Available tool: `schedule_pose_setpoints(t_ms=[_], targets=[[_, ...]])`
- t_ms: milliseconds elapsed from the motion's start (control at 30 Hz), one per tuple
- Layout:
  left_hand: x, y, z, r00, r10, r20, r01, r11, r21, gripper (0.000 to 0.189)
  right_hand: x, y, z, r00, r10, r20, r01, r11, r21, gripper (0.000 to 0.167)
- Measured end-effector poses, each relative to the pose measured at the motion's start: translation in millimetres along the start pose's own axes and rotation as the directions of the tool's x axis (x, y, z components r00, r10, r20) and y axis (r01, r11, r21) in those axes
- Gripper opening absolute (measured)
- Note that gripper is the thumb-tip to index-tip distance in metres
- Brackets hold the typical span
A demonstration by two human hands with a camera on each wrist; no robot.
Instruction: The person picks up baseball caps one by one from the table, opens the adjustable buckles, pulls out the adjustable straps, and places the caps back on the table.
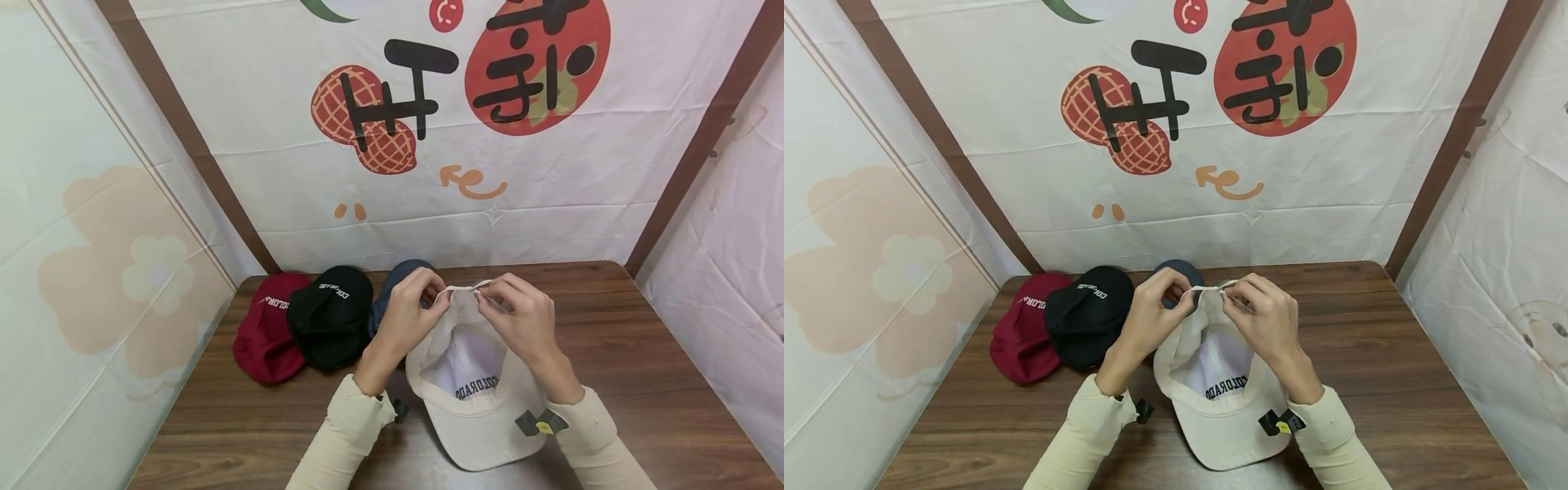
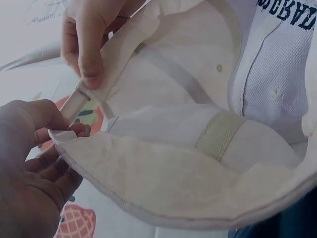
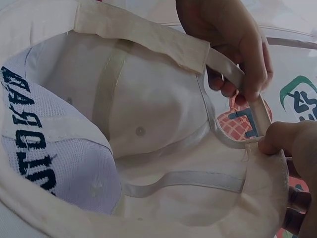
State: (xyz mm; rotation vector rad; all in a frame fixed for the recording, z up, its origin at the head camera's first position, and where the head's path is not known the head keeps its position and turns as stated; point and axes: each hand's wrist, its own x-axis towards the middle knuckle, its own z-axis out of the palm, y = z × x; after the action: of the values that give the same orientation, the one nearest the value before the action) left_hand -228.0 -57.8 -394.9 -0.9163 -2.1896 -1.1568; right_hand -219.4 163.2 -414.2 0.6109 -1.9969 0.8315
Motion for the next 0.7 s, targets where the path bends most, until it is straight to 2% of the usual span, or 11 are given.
schedule_pose_setpoints(t_ms=[700], targets=[[-0.4,-1.4,-3.9,1.000,0.002,-0.005,-0.002,1.000,0.009,0.007,-0.4,1.0,-1.3,1.000,0.011,-0.002,-0.011,1.000,-0.004,0.012]])
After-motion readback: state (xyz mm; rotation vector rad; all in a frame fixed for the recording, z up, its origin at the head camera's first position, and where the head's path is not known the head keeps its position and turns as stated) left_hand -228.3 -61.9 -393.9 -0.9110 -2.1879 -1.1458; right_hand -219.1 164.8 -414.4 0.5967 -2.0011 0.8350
